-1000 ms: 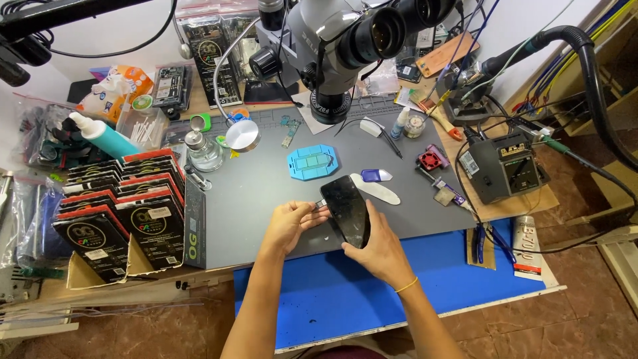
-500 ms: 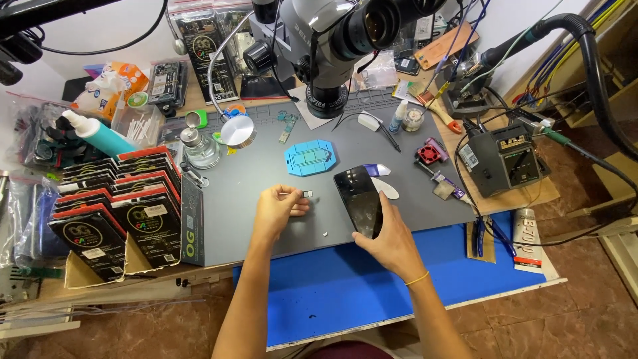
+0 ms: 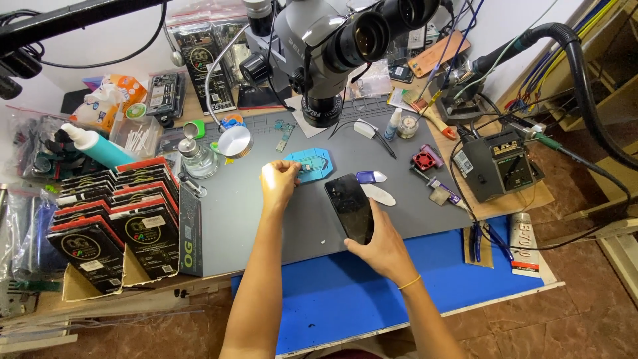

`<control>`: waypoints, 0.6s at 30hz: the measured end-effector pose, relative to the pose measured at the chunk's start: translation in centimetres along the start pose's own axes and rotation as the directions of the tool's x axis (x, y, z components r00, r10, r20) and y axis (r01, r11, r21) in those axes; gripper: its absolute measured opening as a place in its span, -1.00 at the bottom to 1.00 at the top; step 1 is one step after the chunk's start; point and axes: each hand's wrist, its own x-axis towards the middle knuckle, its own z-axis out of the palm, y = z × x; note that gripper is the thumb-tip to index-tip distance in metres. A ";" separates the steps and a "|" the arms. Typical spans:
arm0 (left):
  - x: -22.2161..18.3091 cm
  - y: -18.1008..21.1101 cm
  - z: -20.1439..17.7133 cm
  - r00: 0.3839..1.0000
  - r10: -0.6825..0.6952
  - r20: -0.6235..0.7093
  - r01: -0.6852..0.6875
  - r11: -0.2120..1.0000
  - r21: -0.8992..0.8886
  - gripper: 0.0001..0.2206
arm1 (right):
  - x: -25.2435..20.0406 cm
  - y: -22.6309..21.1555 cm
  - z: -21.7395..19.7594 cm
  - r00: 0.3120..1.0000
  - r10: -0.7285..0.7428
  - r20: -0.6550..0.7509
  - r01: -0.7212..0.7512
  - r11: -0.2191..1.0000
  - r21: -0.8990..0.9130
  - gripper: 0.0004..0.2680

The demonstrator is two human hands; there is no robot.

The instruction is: Disassembling a smartphone by prying open the casing and inspecting internal components.

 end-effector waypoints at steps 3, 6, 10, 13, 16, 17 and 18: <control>1.9 -1.6 0.6 0.996 0.078 -0.051 -0.063 0.966 0.250 -0.89 | -0.4 -0.6 -0.2 1.000 0.015 0.008 -0.016 1.000 0.016 -0.15; 0.9 -0.1 -0.1 0.994 0.086 -0.073 -0.065 0.964 0.259 -0.84 | 0.1 -0.1 -0.3 1.000 0.025 0.014 -0.026 0.997 0.071 -0.16; -1.1 1.7 -1.3 0.990 0.113 -0.082 -0.088 0.959 0.269 -0.71 | 1.4 1.3 0.0 0.999 0.036 0.030 -0.041 0.982 0.182 -0.13; -5.4 2.7 -2.0 0.963 0.234 -0.135 -0.201 0.954 0.222 -0.83 | 2.3 2.1 0.8 1.000 -0.001 0.014 -0.005 0.915 0.404 -0.10; -13.4 5.5 -2.6 0.958 0.217 0.186 -0.166 0.953 -0.254 -0.73 | 3.0 1.6 2.8 0.997 -0.043 -0.071 0.077 0.801 0.594 -0.11; -15.6 6.2 -3.1 0.876 0.219 0.430 -0.067 0.937 -0.342 -0.60 | 3.3 1.4 3.9 0.989 -0.091 -0.120 0.149 0.694 0.704 -0.21; -18.0 6.8 -3.6 0.730 0.233 0.642 0.057 0.916 -0.397 -0.34 | 3.4 1.3 5.1 0.977 -0.127 -0.174 0.215 0.570 0.793 -0.30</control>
